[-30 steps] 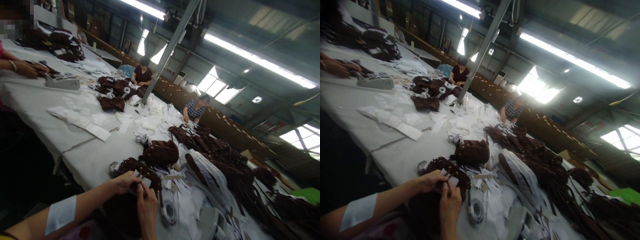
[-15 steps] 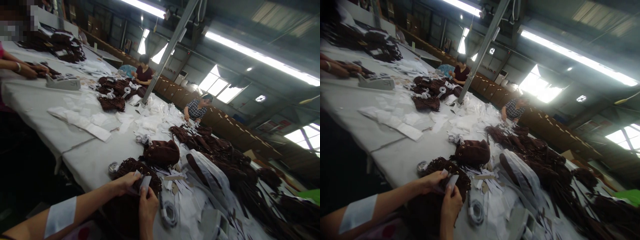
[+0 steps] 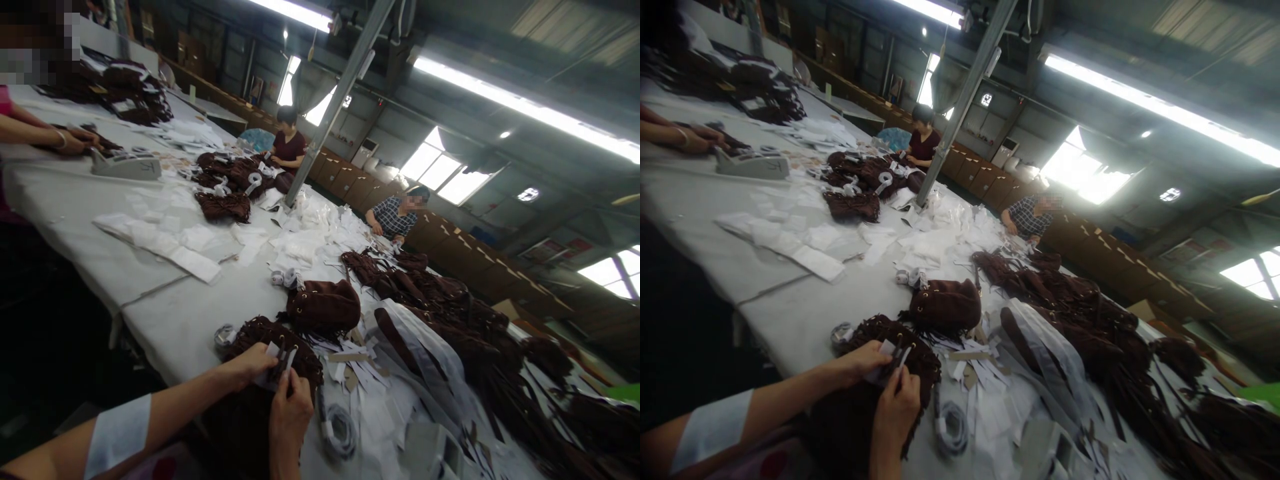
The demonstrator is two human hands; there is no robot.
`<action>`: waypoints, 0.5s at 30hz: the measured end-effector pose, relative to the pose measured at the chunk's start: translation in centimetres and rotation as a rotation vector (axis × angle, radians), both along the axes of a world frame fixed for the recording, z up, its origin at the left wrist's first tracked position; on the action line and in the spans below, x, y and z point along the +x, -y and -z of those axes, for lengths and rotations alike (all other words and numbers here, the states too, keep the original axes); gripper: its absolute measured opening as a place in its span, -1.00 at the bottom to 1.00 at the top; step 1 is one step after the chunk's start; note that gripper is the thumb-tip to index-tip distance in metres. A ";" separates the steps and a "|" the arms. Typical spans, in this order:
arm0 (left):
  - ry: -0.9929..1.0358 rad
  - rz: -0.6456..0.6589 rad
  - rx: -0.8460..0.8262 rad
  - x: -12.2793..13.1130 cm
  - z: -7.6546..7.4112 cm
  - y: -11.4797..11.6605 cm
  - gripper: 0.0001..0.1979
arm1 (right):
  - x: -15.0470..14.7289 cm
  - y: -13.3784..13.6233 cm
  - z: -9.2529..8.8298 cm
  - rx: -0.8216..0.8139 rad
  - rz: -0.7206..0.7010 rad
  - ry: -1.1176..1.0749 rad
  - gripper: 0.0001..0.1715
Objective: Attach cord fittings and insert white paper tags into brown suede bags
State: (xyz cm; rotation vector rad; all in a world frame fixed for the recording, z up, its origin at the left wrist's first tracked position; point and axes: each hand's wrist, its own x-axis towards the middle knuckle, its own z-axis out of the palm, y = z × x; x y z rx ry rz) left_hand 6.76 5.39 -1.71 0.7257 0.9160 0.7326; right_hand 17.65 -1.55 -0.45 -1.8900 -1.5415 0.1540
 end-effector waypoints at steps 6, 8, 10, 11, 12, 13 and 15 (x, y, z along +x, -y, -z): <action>-0.004 -0.008 -0.050 0.7 0.4 -0.2 -0.75 | -0.4 0.0 0.7 0.015 -0.043 0.187 -0.54; -0.002 -0.002 -0.078 0.6 0.7 -0.2 -0.70 | -0.4 0.0 1.1 0.018 -0.069 0.206 -0.54; 0.004 0.004 -0.085 0.3 0.9 -0.1 -0.66 | -0.3 0.0 1.5 0.028 -0.083 0.214 -0.54; 0.009 0.007 -0.082 0.2 1.1 0.0 -0.64 | -0.2 0.0 1.6 0.033 -0.083 0.214 -0.54; 0.013 0.010 -0.077 0.1 1.2 0.0 -0.63 | -0.2 -0.1 1.7 0.037 -0.079 0.209 -0.55; 0.016 0.010 -0.070 0.0 1.4 0.1 -0.63 | 0.0 -0.2 1.8 0.039 -0.072 0.203 -0.55; 0.003 -0.002 -0.053 0.0 1.7 0.2 -0.65 | 0.2 -0.4 1.9 0.045 -0.055 0.191 -0.55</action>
